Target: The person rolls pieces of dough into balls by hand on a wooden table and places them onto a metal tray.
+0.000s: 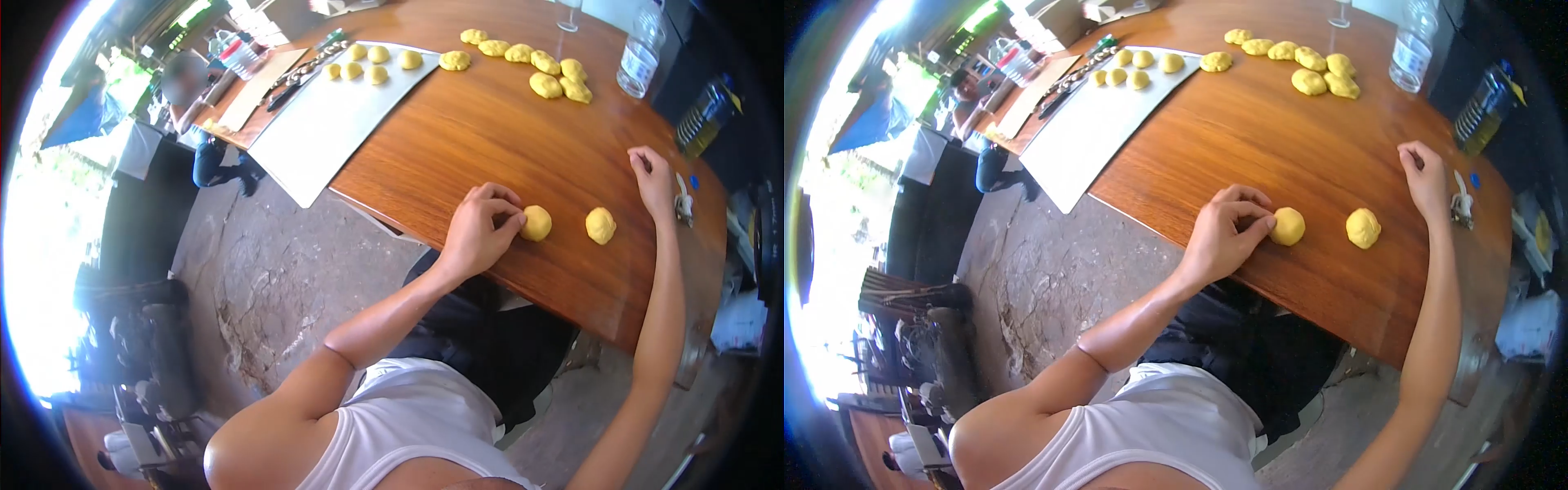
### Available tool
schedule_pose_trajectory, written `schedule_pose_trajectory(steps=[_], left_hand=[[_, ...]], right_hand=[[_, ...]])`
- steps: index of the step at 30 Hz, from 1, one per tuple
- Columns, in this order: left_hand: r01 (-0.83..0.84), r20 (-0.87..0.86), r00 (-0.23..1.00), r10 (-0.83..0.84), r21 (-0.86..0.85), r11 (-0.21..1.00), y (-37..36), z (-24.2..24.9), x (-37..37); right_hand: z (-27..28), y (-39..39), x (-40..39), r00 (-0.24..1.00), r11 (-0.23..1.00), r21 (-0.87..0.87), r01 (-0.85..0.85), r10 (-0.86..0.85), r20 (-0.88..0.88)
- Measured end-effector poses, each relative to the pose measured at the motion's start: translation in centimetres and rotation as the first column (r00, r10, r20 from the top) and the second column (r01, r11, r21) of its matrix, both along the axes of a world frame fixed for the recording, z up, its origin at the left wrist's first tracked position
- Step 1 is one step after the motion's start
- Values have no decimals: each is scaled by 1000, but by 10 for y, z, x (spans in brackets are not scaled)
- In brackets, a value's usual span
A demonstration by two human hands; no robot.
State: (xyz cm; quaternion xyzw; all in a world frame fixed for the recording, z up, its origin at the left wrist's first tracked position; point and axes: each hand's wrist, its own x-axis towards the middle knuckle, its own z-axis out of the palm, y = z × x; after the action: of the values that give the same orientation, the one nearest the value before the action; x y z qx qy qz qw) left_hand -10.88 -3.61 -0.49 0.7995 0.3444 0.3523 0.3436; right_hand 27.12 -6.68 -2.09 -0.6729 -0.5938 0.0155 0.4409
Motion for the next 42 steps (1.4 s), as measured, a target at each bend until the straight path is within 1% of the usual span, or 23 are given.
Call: schedule_pose_trajectory(steps=[1, 2, 4, 8, 10, 11, 17, 19, 20, 22, 24, 26, 29, 32, 34, 35, 37, 38, 39, 40, 41, 42], left_hand=[[18, -9, 1000, -19, -49, 999, 0, 1, 1], [15, 0, 1000, -15, -47, 999, 2, 0, 1], [49, -19, 999, -48, 33, 998, 5, -5, 0], [42, -9, 999, -41, 76, 996, 7, -7, -2], [-2, -22, 1000, 1, -67, 998, 3, -1, -3], [-6, -20, 1000, 5, -67, 998, 2, -1, -4], [-3, -23, 1000, 2, -13, 1000, 2, -4, -4], [51, -28, 998, -50, 7, 999, 5, -4, -5], [51, -28, 998, -50, 7, 999, 5, -5, -5], [70, -31, 997, -67, 75, 995, 6, -7, -5], [77, -11, 997, -77, 75, 994, 5, -9, -4], [82, 12, 996, -84, 75, 994, 4, -8, -3], [87, -10, 996, -87, 60, 994, 0, 0, -6], [122, -11, 993, -121, 107, 987, -1, 1, -9], [200, 9, 979, -202, 109, 974, 6, 1, -13], [205, 8, 978, -207, 108, 973, 7, 2, -15], [216, -56, 973, -222, -89, 972, 6, 20, -15], [221, -56, 972, -226, -89, 971, 7, 18, -12], [316, -73, 948, -311, 66, 947, 9, 14, -8], [402, -102, 916, -389, 217, 890, 11, 12, -6], [404, -98, 915, -392, 218, 888, 18, 11, -4], [560, -150, 828, -540, 182, 809, 30, 12, -1]], right_hand=[[3, -2, 0, 999, 998, -58, 40, -40, 3], [5, -3, 0, 999, 998, -55, 37, -36, 12], [4, -3, -2, 998, 997, -49, 58, -57, 8], [3, -2, -3, 999, 998, -37, 54, -54, -1], [3, -2, -2, 998, 997, -47, 60, -60, 3], [3, -2, -2, 997, 996, -59, 72, -72, 2], [0, -2, 3, 999, 997, -69, 42, -43, -18], [0, -2, 3, 999, 996, -74, 48, -50, -18], [0, -2, 4, 998, 995, -81, 56, -58, -17], [1, -1, 2, 999, 997, -62, 46, -46, 0], [2, -3, 1, 999, 998, -44, 44, -43, 24], [2, -3, -1, 999, 997, -67, 42, -44, -31], [4, -3, -3, 997, 995, -78, 65, -68, -27], [4, -3, -2, 997, 994, -80, 75, -76, -18], [5, -4, -4, 997, 993, -82, 80, -82, -12], [6, -5, -5, 996, 993, -82, 85, -86, -13], [7, -4, -5, 997, 995, -73, 74, -75, -11], [7, -4, -6, 997, 994, -73, 79, -80, -10], [7, -4, -7, 996, 993, -81, 86, -87, -12], [8, -5, -7, 995, 992, -89, 93, -94, -13], [8, -5, -8, 995, 991, -89, 97, -98, -9], [7, -4, -8, 996, 993, -73, 91, -92, -8]])
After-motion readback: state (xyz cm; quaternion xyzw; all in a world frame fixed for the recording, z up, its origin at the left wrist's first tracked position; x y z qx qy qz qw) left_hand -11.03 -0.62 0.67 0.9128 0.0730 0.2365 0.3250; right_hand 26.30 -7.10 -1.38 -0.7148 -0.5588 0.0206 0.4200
